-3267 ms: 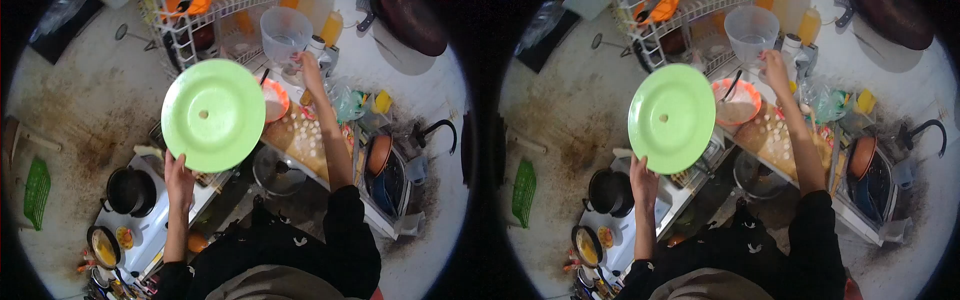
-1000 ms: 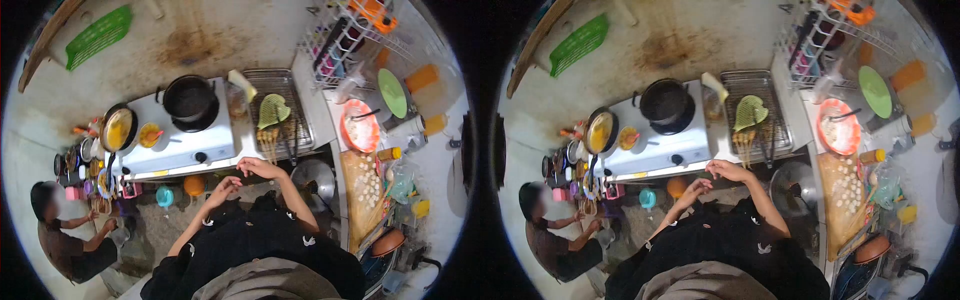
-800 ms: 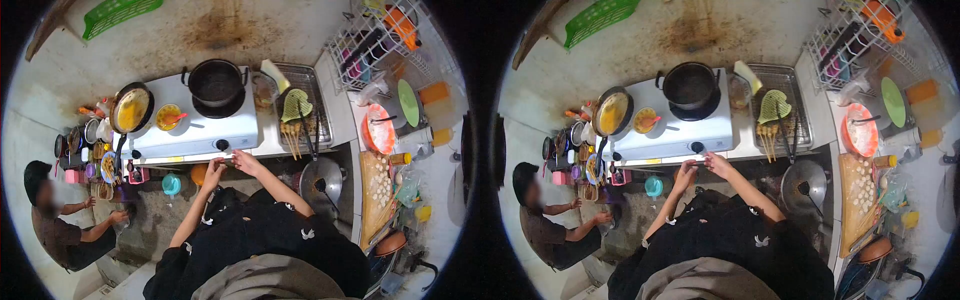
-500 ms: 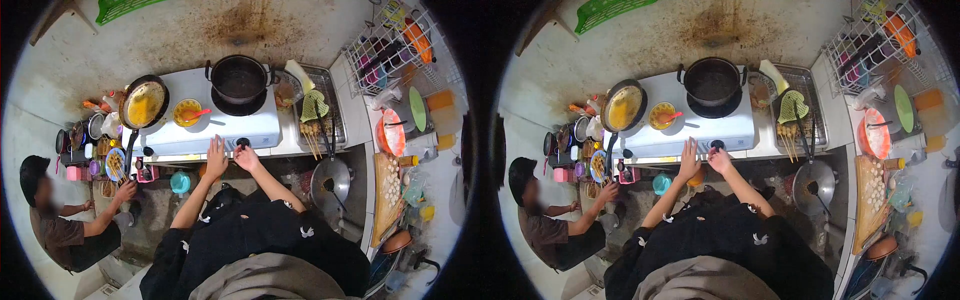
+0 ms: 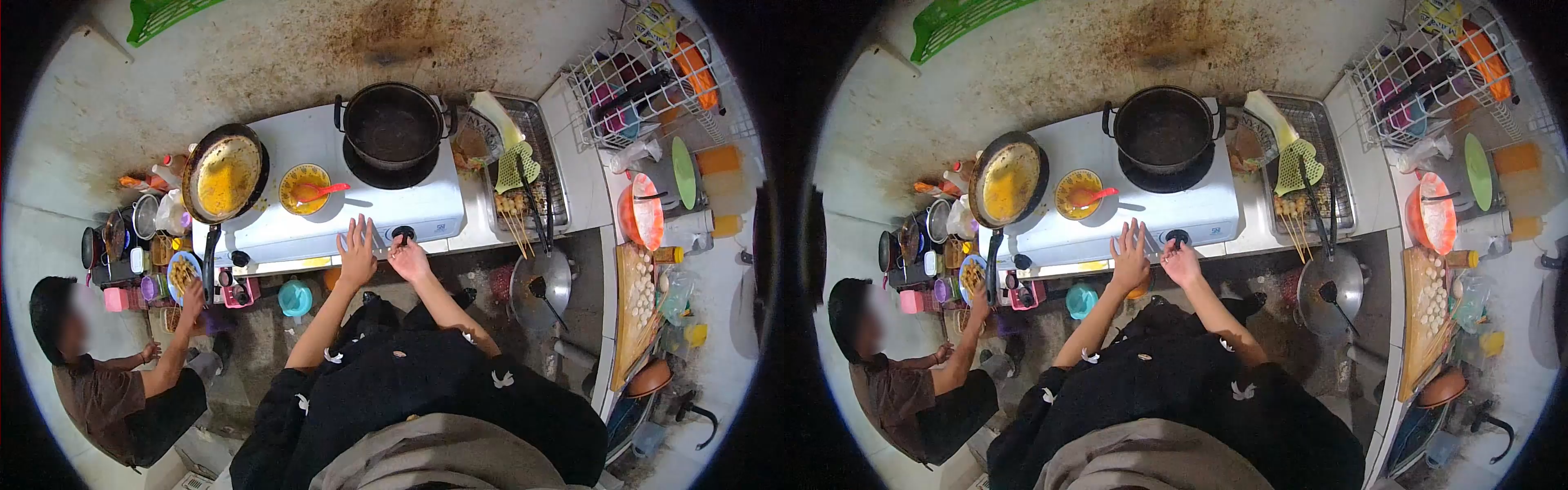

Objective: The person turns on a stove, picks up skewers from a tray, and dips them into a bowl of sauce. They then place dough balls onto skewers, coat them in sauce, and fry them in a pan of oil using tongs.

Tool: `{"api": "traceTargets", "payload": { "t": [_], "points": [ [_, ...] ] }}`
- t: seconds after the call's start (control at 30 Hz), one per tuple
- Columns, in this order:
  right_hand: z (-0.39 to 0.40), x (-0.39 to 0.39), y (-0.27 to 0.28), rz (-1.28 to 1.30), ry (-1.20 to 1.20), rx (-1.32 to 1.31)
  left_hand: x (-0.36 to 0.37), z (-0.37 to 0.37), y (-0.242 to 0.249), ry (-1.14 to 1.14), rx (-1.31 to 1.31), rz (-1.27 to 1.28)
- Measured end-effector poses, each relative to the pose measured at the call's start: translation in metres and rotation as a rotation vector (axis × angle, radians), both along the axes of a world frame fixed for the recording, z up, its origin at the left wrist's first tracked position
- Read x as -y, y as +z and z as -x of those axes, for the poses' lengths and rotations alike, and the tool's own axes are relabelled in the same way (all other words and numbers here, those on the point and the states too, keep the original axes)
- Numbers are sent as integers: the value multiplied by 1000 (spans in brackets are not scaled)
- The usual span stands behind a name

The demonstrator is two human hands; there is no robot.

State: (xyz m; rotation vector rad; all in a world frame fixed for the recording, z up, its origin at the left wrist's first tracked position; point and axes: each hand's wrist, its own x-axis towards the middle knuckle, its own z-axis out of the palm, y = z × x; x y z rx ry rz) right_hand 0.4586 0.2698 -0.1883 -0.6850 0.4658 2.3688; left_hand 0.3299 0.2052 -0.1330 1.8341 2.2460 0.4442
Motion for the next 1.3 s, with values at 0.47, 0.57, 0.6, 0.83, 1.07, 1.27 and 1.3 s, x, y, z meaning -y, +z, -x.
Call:
{"api": "traceTargets", "payload": {
  "t": [0.47, 0.57, 0.6, 0.83, 1.07, 1.27, 1.3],
  "points": [
    [2, -12, 15, 211, -44, -157, -7, 0, -5, -39, -163, -20],
    [2, -14, 13, 233, -65, -143, -7, 0, 2, -30, -94, 82],
    [2, -14, 14, 253, -69, -158, -6, -1, 2, -31, -93, 84],
    [4, -8, 5, 98, -86, 17, -8, -1, -4, -19, -88, 73],
    [13, -8, 1, 39, -74, 422, -9, -2, -4, -12, -65, 81],
    [24, -5, -7, -182, 41, 736, -7, -2, -6, -25, -57, 65],
    [26, -6, -7, -256, 70, 831, -9, -2, -6, -29, -57, 59]
  ]
}}
